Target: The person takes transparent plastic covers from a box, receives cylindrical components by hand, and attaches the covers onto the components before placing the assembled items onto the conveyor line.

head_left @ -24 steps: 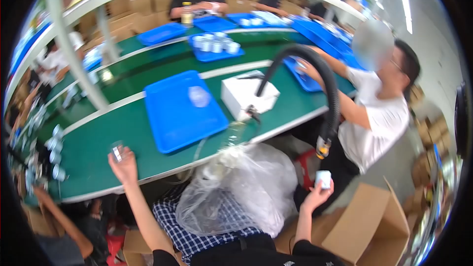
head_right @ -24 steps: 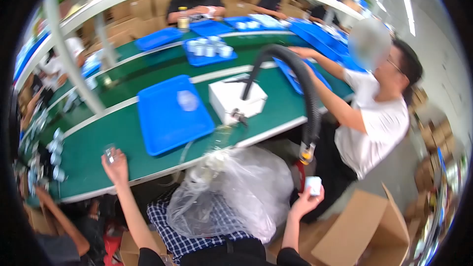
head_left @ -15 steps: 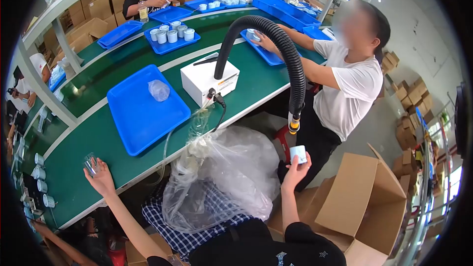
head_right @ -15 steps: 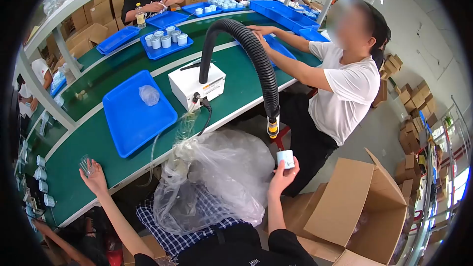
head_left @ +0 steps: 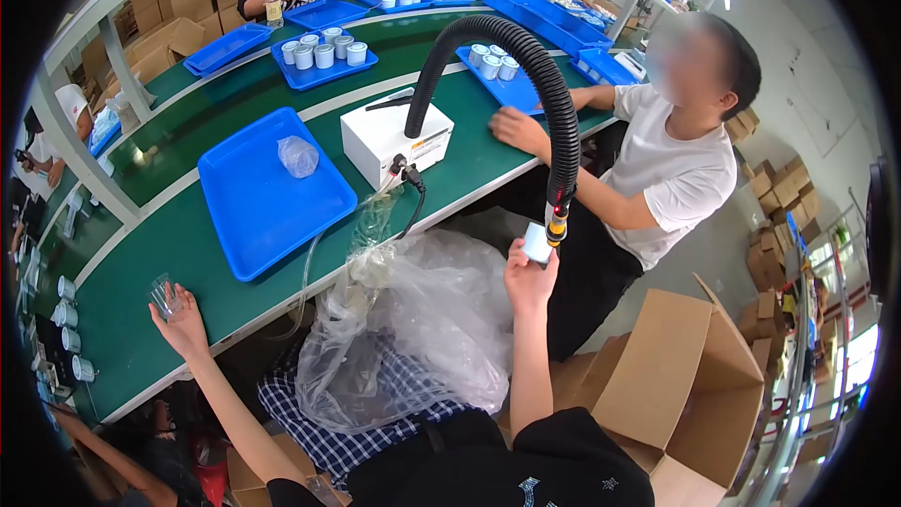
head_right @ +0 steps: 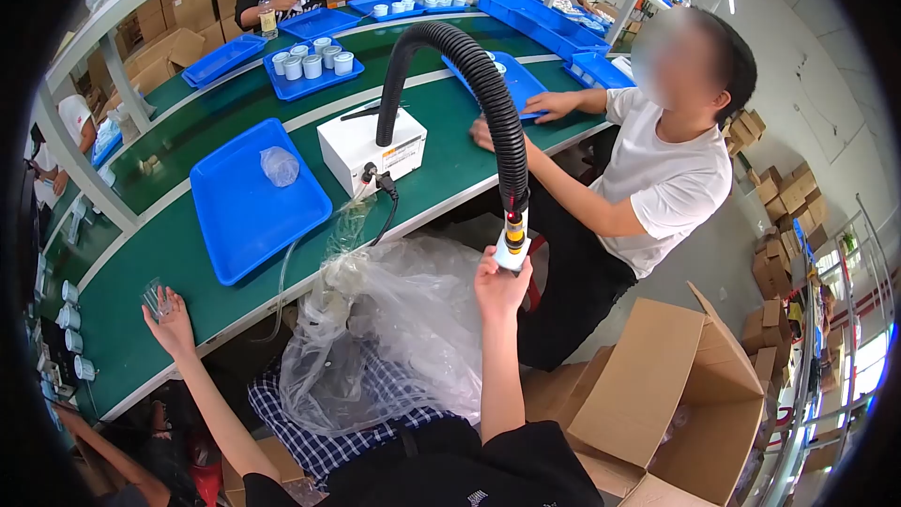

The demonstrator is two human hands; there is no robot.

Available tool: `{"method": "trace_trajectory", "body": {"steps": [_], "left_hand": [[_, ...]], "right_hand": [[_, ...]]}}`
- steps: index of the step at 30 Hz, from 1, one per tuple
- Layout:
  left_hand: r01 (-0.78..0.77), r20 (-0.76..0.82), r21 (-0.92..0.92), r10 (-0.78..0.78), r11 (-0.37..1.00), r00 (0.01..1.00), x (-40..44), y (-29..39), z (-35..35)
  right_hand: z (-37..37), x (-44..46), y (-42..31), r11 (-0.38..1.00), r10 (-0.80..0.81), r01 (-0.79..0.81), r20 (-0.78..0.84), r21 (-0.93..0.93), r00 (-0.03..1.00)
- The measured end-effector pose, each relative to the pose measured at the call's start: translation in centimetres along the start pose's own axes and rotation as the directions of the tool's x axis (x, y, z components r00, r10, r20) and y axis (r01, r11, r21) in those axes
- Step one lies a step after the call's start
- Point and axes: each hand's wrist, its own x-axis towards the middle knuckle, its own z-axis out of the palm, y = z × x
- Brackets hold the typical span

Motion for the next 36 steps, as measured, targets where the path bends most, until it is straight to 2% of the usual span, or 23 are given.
{"method": "trace_trajectory", "body": {"steps": [1,3,5,7,8,9,11,12,13,14,15,17,18,21,23,24,27,28,29,30,32,34,36], "left_hand": [[0.006,0.007,-0.003,-0.006,1.000,1.000,-0.1,0.0,0.1],[-0.001,0.011,-0.005,0.001,1.000,1.000,-0.2,0.0,0.5],[-0.026,-0.033,0.014,0.026,1.000,0.999,-0.5,-0.1,1.0],[0.005,0.011,0.001,-0.005,1.000,1.000,0.0,0.1,-0.2],[0.006,0.012,-0.006,-0.006,1.000,1.000,0.1,0.1,-0.1],[-0.010,0.001,0.002,0.010,1.000,1.000,-0.1,0.0,0.2],[-0.019,0.000,0.009,0.019,1.000,1.000,-0.3,0.0,0.5],[-0.014,-0.008,0.004,0.014,1.000,1.000,-0.2,0.0,0.4],[-0.017,-0.004,0.012,0.017,1.000,1.000,-0.3,-0.1,0.4],[-0.023,0.000,0.018,0.023,1.000,1.000,-0.3,-0.1,0.5],[-0.046,-0.045,0.031,0.047,0.998,0.998,-0.6,-0.3,1.2],[-0.076,-0.016,0.098,0.078,0.992,0.997,-0.9,-0.6,1.8],[-0.101,-0.017,0.175,0.105,0.979,0.994,-0.9,-0.8,2.0],[-0.114,-0.019,0.338,0.128,0.934,0.992,-1.9,-2.0,3.4],[-0.086,0.001,0.556,0.103,0.827,0.995,-4.6,-3.1,6.1],[-0.082,0.081,0.584,0.042,0.807,0.996,-5.4,-3.8,6.3],[0.010,0.144,0.689,-0.151,0.724,0.978,-8.8,-5.8,9.3],[0.032,0.194,0.694,-0.229,0.719,0.954,-9.8,-6.3,9.9],[0.072,0.170,0.738,-0.288,0.671,0.942,-10.7,-6.7,10.9],[0.104,0.184,0.741,-0.349,0.664,0.919,-11.6,-6.9,11.6],[0.199,0.203,0.688,-0.448,0.698,0.871,-12.6,-6.8,12.2],[0.259,0.209,0.637,-0.486,0.726,0.849,-13.2,-6.1,12.5],[0.332,0.228,0.565,-0.530,0.755,0.817,-13.7,-5.6,12.7]], "right_hand": [[0.2,0.3,-0.7,0.961,0.161,-0.179,0.099,0.209,0.982],[0.9,0.6,-1.3,0.910,0.162,-0.222,0.190,0.350,0.968],[0.3,0.7,-2.2,0.898,0.142,-0.276,0.367,0.343,0.919],[0.3,-0.3,-2.6,0.854,0.219,-0.403,0.476,0.328,0.852],[-0.6,-0.8,-2.6,0.896,0.207,-0.378,0.532,0.235,0.821],[-1.5,-1.0,-2.9,0.905,0.309,-0.422,0.604,0.050,0.735],[-2.2,-1.5,-3.6,0.897,0.441,-0.335,0.523,-0.290,0.729],[-2.7,-1.9,-4.2,0.849,0.438,-0.254,0.349,-0.462,0.829],[-1.6,-2.2,-3.9,0.699,0.445,-0.099,0.323,-0.708,0.835],[-0.8,-2.9,-3.6,0.583,0.332,-0.093,0.131,-0.807,0.934],[0.0,-3.1,-2.8,0.496,0.236,-0.030,0.102,-0.868,0.966],[-0.6,-2.3,-2.0,0.246,0.034,0.069,0.079,-0.967,0.996],[-0.9,-2.1,-1.3,0.189,-0.056,0.068,0.059,-0.980,0.997],[0.0,-3.0,1.3,0.007,0.031,0.103,0.104,-0.995,0.994],[0.8,-3.6,4.8,-0.101,0.154,0.305,0.288,-0.947,0.945],[0.8,-3.5,6.7,-0.072,0.211,0.456,0.434,-0.887,0.876],[3.9,-5.1,12.3,-0.175,0.371,0.640,0.552,-0.748,0.747],[5.2,-5.8,13.7,-0.214,0.441,0.723,0.596,-0.656,0.671],[6.2,-6.3,15.2,-0.240,0.512,0.799,0.628,-0.551,0.587],[6.7,-6.4,16.6,-0.224,0.509,0.878,0.718,-0.422,0.475],[8.3,-7.3,18.5,-0.326,0.577,0.923,0.730,-0.206,0.366],[8.9,-7.4,19.6,-0.335,0.586,0.933,0.746,-0.133,0.317],[9.3,-7.1,20.1,-0.379,0.652,0.923,0.726,0.060,0.220]]}}
